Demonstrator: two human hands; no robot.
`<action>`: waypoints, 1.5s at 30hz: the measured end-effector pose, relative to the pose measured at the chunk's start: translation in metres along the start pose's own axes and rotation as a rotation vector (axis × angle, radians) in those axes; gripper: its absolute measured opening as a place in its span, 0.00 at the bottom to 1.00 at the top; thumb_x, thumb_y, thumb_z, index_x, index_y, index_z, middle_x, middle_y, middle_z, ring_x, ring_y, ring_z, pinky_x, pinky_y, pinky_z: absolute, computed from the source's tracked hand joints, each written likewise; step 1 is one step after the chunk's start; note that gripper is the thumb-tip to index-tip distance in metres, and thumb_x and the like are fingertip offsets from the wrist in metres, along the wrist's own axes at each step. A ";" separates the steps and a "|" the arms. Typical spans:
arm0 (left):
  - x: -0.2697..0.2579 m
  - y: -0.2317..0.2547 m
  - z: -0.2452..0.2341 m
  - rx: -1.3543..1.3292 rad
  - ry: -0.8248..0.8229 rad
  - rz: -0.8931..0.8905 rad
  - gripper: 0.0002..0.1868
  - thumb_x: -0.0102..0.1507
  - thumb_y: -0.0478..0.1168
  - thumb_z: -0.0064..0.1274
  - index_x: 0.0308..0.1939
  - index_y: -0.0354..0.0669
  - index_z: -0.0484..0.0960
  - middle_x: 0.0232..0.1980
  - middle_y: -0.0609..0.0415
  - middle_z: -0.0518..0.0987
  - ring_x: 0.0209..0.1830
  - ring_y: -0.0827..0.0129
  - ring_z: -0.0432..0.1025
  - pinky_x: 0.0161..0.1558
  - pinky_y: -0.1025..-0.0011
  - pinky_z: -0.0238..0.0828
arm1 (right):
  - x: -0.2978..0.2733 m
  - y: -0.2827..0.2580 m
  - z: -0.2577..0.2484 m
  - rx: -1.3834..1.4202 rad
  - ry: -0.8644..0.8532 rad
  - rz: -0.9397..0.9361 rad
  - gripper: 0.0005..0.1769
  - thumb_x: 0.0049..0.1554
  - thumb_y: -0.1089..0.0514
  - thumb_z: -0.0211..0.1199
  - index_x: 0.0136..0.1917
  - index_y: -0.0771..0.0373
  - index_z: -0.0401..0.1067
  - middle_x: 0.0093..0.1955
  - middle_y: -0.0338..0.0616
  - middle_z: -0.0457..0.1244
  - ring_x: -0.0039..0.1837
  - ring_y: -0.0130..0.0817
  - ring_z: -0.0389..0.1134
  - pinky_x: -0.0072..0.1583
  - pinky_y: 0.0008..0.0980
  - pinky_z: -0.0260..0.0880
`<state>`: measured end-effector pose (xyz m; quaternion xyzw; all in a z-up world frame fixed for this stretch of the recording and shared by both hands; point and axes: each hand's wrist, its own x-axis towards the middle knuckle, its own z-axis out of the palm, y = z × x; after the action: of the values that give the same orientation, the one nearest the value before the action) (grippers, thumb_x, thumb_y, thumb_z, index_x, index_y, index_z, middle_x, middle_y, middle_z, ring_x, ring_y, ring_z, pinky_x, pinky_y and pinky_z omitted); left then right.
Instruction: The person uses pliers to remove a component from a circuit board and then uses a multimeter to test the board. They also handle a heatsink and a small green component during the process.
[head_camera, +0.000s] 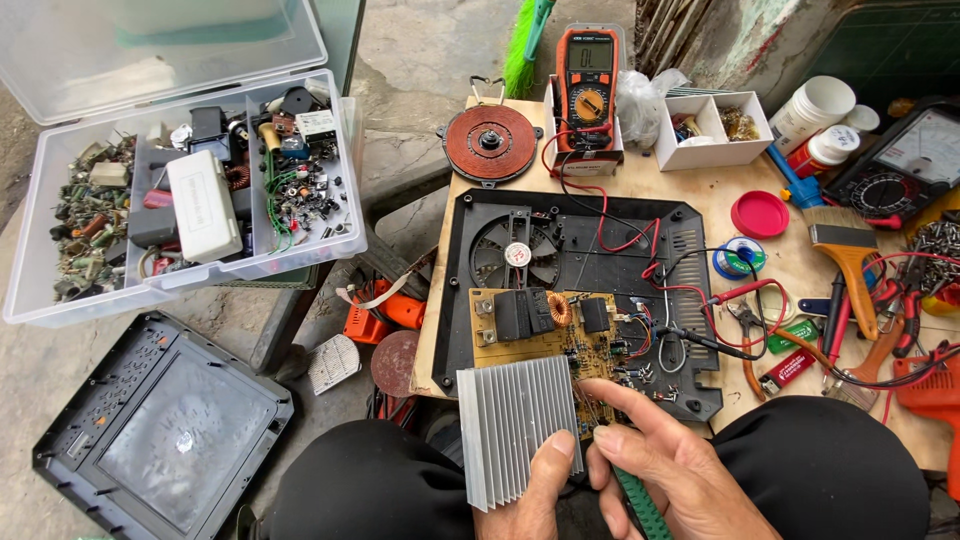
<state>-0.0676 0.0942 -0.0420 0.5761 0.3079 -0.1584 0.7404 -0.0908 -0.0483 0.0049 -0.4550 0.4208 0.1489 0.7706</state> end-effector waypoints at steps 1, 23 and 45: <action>-0.005 0.005 0.006 0.001 0.000 -0.001 0.19 0.55 0.31 0.74 0.50 0.32 0.90 0.33 0.43 0.82 0.29 0.56 0.75 0.39 0.60 0.76 | 0.002 0.001 -0.003 0.000 0.001 0.001 0.41 0.60 0.55 0.66 0.87 0.49 0.77 0.41 0.61 0.66 0.29 0.52 0.64 0.33 0.42 0.58; 0.001 -0.002 0.014 -0.069 0.030 -0.021 0.32 0.51 0.28 0.72 0.63 0.35 0.92 0.47 0.42 0.93 0.43 0.56 0.84 0.56 0.63 0.82 | 0.019 0.011 -0.016 0.105 0.017 -0.042 0.39 0.63 0.58 0.63 0.87 0.53 0.75 0.37 0.56 0.59 0.26 0.45 0.61 0.24 0.39 0.57; 0.003 0.001 0.016 -0.056 -0.070 0.041 0.34 0.52 0.32 0.69 0.65 0.39 0.93 0.56 0.46 0.98 0.54 0.59 0.91 0.64 0.65 0.84 | 0.019 0.006 -0.007 0.139 0.104 -0.022 0.36 0.64 0.52 0.60 0.84 0.59 0.79 0.34 0.49 0.55 0.24 0.40 0.52 0.24 0.38 0.49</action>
<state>-0.0606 0.0798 -0.0405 0.5555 0.2740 -0.1545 0.7698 -0.0864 -0.0540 -0.0151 -0.4123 0.4646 0.0869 0.7788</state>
